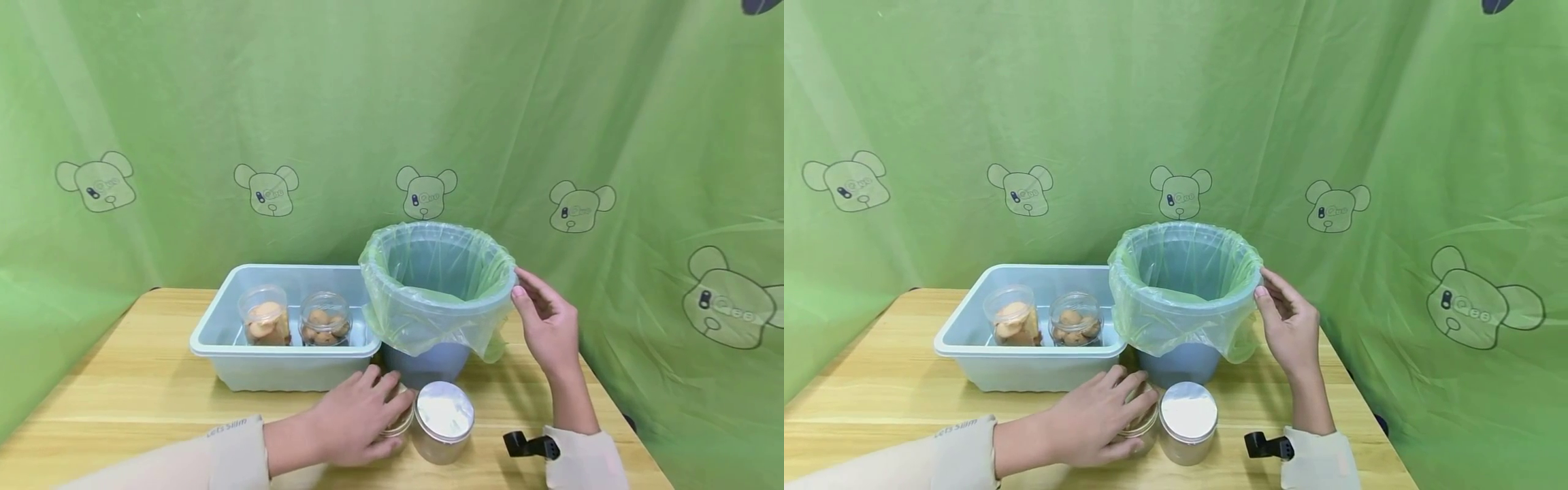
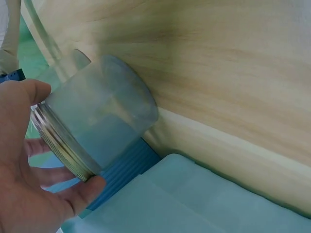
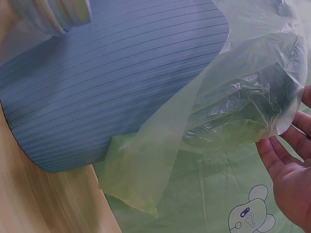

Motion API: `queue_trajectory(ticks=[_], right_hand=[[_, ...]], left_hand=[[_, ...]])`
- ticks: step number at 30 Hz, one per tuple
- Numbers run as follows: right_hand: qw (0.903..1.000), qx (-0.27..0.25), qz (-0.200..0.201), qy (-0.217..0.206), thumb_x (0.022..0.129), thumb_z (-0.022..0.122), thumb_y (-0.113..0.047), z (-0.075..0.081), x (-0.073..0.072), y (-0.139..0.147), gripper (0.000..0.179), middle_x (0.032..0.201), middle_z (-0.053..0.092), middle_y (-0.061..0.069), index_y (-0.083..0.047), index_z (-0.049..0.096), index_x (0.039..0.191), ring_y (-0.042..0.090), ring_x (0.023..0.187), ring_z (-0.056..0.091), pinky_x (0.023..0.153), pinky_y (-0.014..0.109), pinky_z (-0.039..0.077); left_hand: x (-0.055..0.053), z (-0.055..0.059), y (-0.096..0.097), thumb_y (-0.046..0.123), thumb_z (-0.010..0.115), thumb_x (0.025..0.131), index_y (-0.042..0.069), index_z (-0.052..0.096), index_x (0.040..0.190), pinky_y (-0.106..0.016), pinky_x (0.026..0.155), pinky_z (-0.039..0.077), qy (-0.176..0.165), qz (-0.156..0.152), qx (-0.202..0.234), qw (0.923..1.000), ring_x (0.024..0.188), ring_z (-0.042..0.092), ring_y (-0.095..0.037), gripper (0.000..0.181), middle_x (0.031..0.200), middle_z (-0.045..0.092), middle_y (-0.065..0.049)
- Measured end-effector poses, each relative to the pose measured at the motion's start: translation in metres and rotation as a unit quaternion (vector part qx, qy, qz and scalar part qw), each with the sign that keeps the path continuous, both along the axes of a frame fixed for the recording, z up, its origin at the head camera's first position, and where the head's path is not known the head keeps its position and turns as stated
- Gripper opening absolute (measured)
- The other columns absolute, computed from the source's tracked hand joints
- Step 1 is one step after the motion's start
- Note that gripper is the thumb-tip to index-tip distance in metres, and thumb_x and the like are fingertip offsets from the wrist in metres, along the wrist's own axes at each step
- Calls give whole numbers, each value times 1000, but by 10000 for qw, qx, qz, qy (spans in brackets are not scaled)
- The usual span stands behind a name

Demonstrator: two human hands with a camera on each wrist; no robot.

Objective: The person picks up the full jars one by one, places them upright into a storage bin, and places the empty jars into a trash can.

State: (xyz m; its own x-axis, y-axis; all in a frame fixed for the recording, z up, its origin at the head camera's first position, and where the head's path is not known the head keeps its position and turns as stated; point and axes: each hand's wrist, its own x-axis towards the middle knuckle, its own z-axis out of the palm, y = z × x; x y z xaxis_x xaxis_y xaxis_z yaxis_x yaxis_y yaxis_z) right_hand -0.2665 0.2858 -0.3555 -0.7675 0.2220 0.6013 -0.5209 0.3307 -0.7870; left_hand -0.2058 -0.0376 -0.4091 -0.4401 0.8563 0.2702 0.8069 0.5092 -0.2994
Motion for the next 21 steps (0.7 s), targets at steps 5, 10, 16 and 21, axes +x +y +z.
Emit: queue_trajectory(ticks=[5, 10, 16, 21], right_hand=[[10000, 15, -12, 4, 101, 64, -12, -1, -1, -1, 35, 118, 72, -5, -5, 67, 135, 6, 105, 67, 92, 15, 52], [10000, 23, -6, 31, 101, 64, -13, 0, -2, -1, 34, 117, 72, -5, -6, 67, 135, 7, 105, 67, 91, 15, 52], [10000, 31, -28, 31, 101, 64, -12, 0, -1, -1, 34, 116, 72, -6, -7, 67, 135, 7, 104, 67, 91, 15, 52], [9999, 40, -64, 69, 101, 64, -12, 0, -1, -1, 33, 115, 73, -7, -7, 68, 134, 6, 103, 68, 90, 15, 52]], left_hand=[[1, 4, -1, 55, 58, 96, 19, 52, 141, -31, 73, 48, -187, -30, -31, 9998, 98, 48, -23, 58, 117, 56, -5], [2, 7, -1, 53, 61, 94, 20, 54, 136, -28, 68, 44, -186, -49, -45, 9998, 94, 47, -21, 54, 112, 56, -2], [4, 12, -1, 53, 59, 95, 21, 56, 132, -26, 64, 39, -84, -172, -46, 9998, 91, 47, -21, 49, 108, 55, 0], [5, 24, -3, 52, 60, 93, 21, 55, 132, -25, 64, 37, -125, -264, -132, 9995, 90, 46, -21, 50, 104, 54, 1]])
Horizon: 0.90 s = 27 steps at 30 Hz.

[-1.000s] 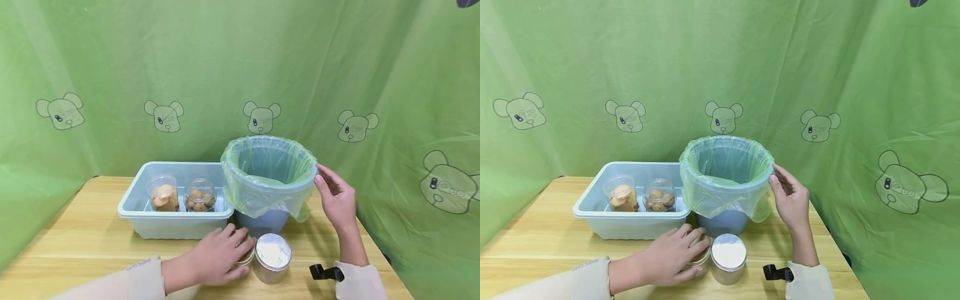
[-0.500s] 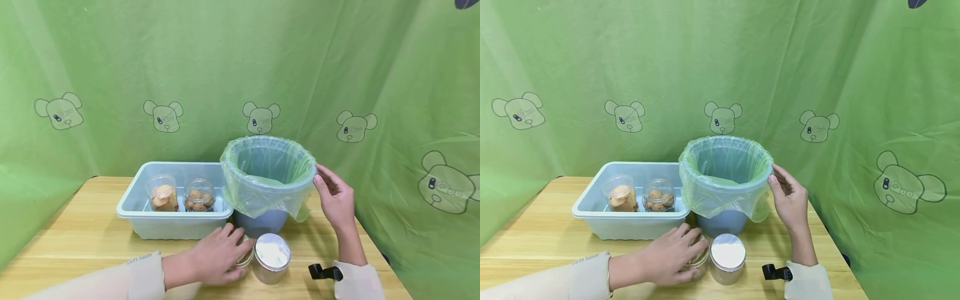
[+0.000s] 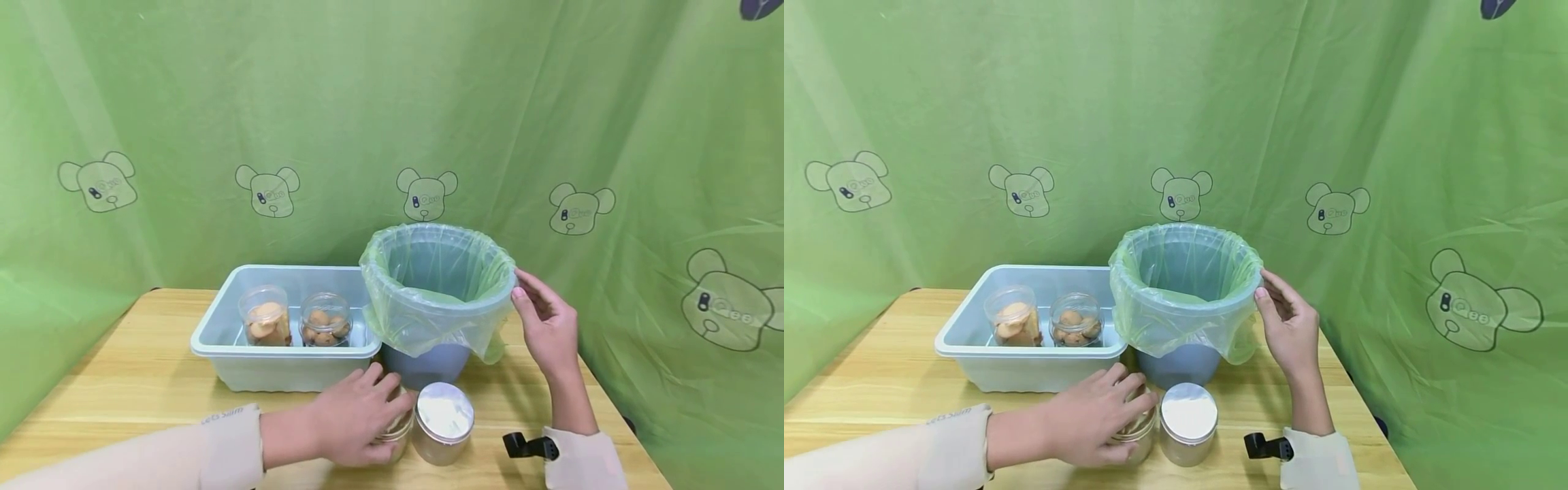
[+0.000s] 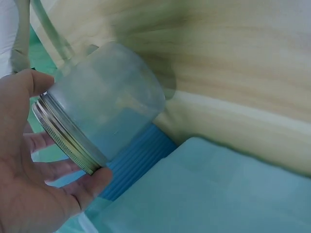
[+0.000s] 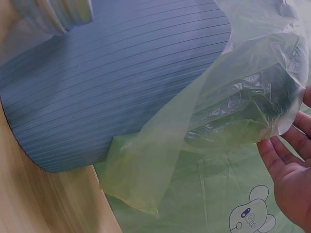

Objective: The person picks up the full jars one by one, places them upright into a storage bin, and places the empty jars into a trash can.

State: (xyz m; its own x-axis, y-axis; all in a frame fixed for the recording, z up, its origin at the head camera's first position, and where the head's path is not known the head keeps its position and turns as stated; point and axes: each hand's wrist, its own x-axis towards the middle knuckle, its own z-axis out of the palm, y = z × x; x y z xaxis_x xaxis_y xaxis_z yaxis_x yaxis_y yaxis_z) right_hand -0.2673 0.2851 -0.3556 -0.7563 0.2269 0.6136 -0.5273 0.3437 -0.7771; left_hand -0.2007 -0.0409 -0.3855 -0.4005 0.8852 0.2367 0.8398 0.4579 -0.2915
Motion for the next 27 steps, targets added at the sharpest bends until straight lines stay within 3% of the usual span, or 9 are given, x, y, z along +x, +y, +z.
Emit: queue_trajectory(ticks=[9, 16, 27], right_hand=[[10000, 18, 6, 40, 101, 64, -12, 0, 0, -1, 33, 115, 73, -6, -6, 68, 133, 6, 103, 67, 91, 15, 52], [10000, 35, -20, 64, 101, 64, -13, 0, 0, 0, 33, 113, 73, -8, -7, 68, 133, 6, 103, 67, 90, 15, 52], [10000, 19, -32, 46, 101, 63, -12, -1, 0, -1, 32, 115, 73, -6, -7, 68, 133, 6, 104, 67, 90, 15, 52]], left_hand=[[0, 30, -10, 50, 55, 96, 20, 51, 139, -28, 73, 45, 10, -100, -390, 9992, 93, 45, -20, 52, 110, 52, 0], [2, 54, -16, 51, 54, 96, 20, 52, 139, -32, 77, 49, 123, 95, -485, 9987, 97, 49, -23, 52, 114, 54, -1], [8, 88, -27, 52, 55, 96, 18, 52, 138, -36, 80, 52, 283, 33, -585, 9979, 97, 52, -25, 54, 119, 56, -4]])
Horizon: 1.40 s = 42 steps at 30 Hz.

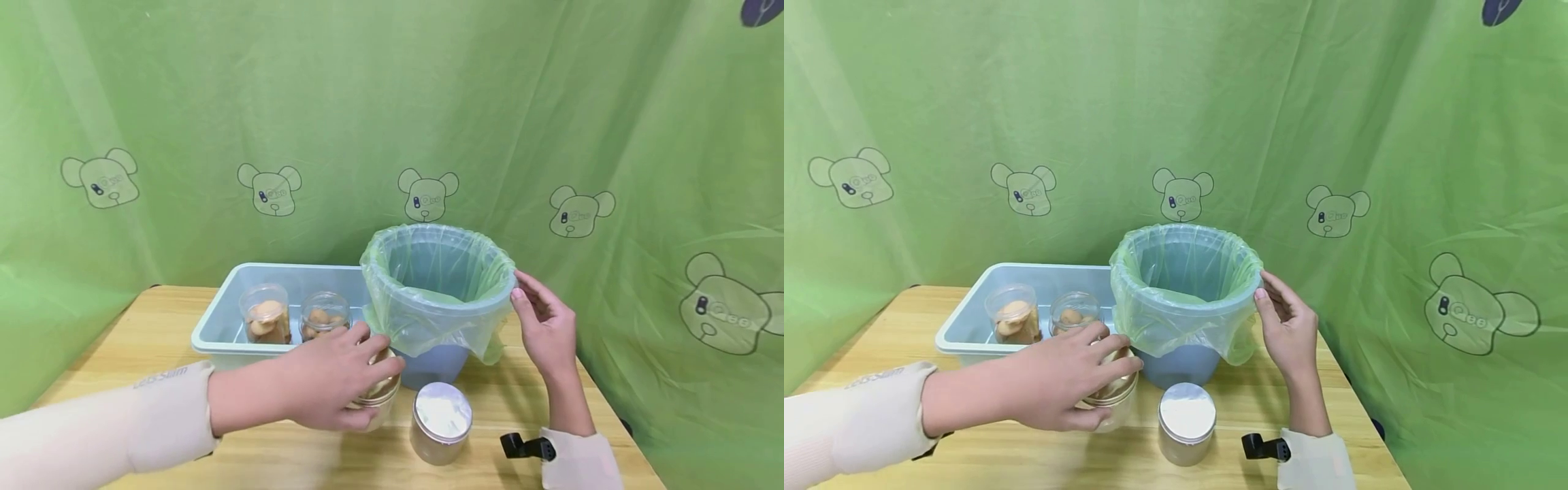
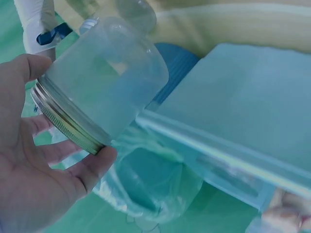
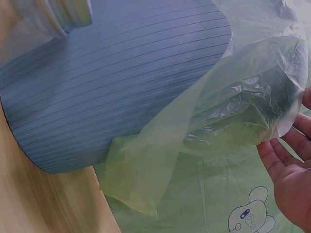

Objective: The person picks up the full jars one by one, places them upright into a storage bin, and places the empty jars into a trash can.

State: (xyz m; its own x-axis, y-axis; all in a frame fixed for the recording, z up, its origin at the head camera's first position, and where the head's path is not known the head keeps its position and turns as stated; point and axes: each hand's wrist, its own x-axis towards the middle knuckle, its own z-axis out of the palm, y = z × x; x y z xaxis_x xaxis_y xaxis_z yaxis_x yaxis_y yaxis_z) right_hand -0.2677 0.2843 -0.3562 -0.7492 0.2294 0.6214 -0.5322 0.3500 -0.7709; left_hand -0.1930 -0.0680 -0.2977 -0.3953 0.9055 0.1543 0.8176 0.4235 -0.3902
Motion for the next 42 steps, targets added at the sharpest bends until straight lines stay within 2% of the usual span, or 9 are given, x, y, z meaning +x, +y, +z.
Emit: queue_trajectory(ticks=[8, 14, 17, 21, 28, 33, 37, 42], right_hand=[[9999, -11, -20, -106, 102, 63, -15, -2, 1, -1, 33, 120, 72, -1, -9, 68, 134, 5, 106, 67, 92, 15, 51], [10000, -20, 1, -65, 102, 63, -15, 0, 0, -1, 33, 122, 72, 1, -9, 68, 135, 5, 107, 66, 92, 15, 51], [10000, -31, 5, -29, 102, 63, -14, 1, 0, -1, 33, 121, 73, 0, -7, 67, 134, 5, 106, 67, 91, 15, 51], [10000, -41, 30, -8, 102, 63, -13, 1, 0, -1, 33, 120, 73, 0, -7, 68, 134, 5, 105, 67, 91, 15, 52], [10000, -47, 37, -4, 102, 63, -13, 0, -1, -1, 33, 119, 73, 0, -7, 68, 134, 6, 105, 67, 91, 15, 52], [10000, -40, 29, -9, 102, 63, -13, -1, -1, -1, 33, 120, 73, 1, -8, 68, 134, 6, 105, 67, 91, 15, 51], [10000, -18, 36, -16, 102, 63, -14, -2, 0, -1, 33, 121, 72, 2, -8, 67, 135, 6, 105, 67, 91, 15, 51], [10000, -9, 44, -26, 103, 62, -15, 0, 1, -1, 33, 120, 72, 0, -10, 68, 135, 6, 105, 67, 91, 15, 52]], left_hand=[[9, 25, -10, 51, 58, 95, 18, 54, 137, -36, 83, 50, -38, 26, -147, 9999, 95, 52, -25, 54, 115, 57, -3], [17, 44, -15, 47, 57, 95, 17, 54, 133, -34, 76, 49, -24, 17, -242, 9997, 91, 49, -24, 49, 109, 56, -1], [17, 54, -16, 46, 59, 94, 17, 55, 132, -33, 74, 48, -75, -53, -180, 9998, 90, 48, -23, 47, 108, 56, -1], [15, 67, -18, 45, 60, 94, 18, 55, 133, -34, 79, 48, -307, -55, -98, 9995, 94, 49, -24, 48, 112, 57, -1], [2, 99, -22, 45, 63, 95, 21, 52, 140, -36, 83, 46, -965, 151, 106, 9952, 103, 48, -23, 53, 127, 57, -2], [-12, 121, -24, 44, 63, 97, 21, 48, 149, -38, 86, 48, -1234, 385, 49, 9916, 112, 47, -25, 59, 140, 54, -6], [-24, 136, -21, 43, 63, 97, 21, 45, 152, -41, 90, 48, -1223, 472, 42, 9914, 116, 46, -26, 61, 144, 52, -8], [-39, 152, -9, 43, 63, 97, 23, 44, 152, -40, 87, 48, -948, 605, 107, 9936, 115, 45, -27, 62, 144, 51, -7]])
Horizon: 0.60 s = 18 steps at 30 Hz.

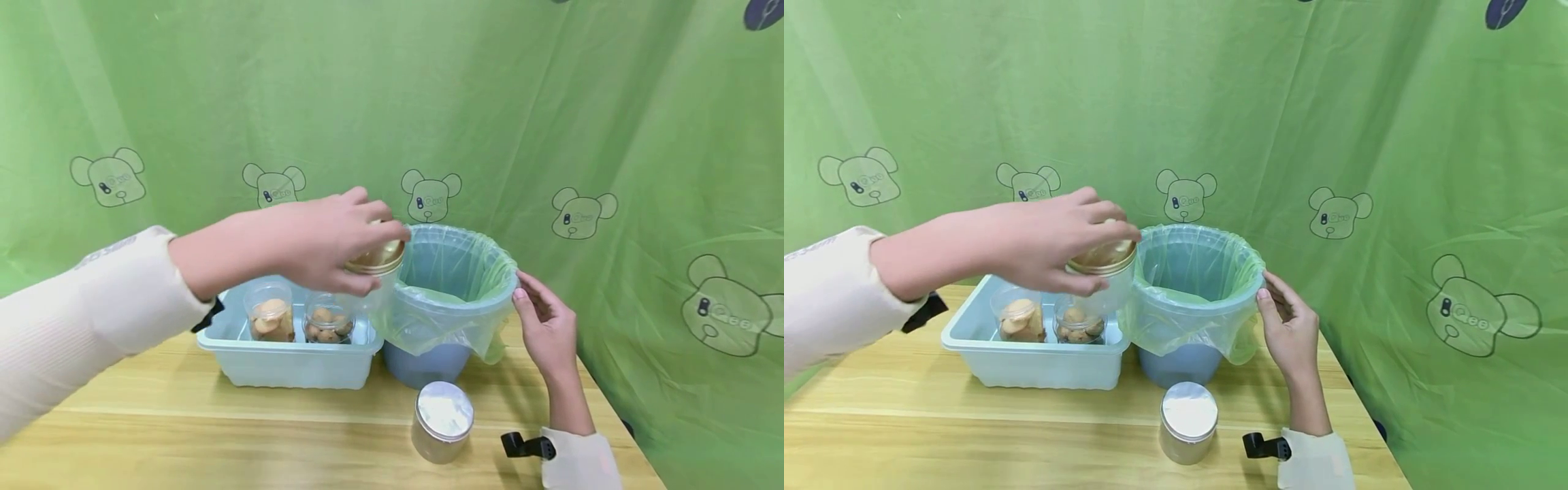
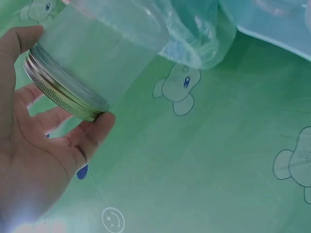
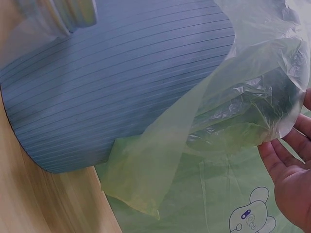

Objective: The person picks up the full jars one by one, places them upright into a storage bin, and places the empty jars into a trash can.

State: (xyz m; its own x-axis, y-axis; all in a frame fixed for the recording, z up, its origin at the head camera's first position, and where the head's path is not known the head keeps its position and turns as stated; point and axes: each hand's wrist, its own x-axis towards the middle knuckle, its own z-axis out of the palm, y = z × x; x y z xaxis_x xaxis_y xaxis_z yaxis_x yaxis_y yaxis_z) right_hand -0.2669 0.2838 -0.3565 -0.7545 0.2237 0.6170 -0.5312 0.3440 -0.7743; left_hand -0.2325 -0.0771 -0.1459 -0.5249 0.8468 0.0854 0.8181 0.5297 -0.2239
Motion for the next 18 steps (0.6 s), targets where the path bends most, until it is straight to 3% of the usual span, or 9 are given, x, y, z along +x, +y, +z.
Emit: queue_trajectory(ticks=[8, 12, 18], right_hand=[[10000, -2, -6, -73, 103, 62, -17, 2, 2, 0, 34, 123, 72, 1, -10, 67, 136, 6, 108, 66, 93, 15, 51], [9999, 31, -39, -94, 103, 62, -18, 3, 2, 0, 34, 124, 71, 3, -10, 67, 136, 6, 109, 66, 94, 15, 50], [10000, 39, -15, -33, 102, 63, -16, 2, 2, -4, 34, 123, 71, 2, -9, 67, 135, 6, 108, 66, 94, 15, 51]], left_hand=[[-24, 10, 31, 43, 61, 96, 23, 46, 149, -39, 85, 45, 277, 63, 541, 9981, 109, 41, -28, 58, 135, 53, -5], [-35, 5, 46, 42, 61, 95, 21, 46, 148, -38, 85, 44, 366, -39, 778, 9963, 108, 41, -28, 58, 131, 53, -4], [-52, -12, 70, 44, 59, 96, 20, 45, 149, -39, 85, 48, 511, 128, 586, 9969, 110, 45, -30, 60, 131, 53, -6]])
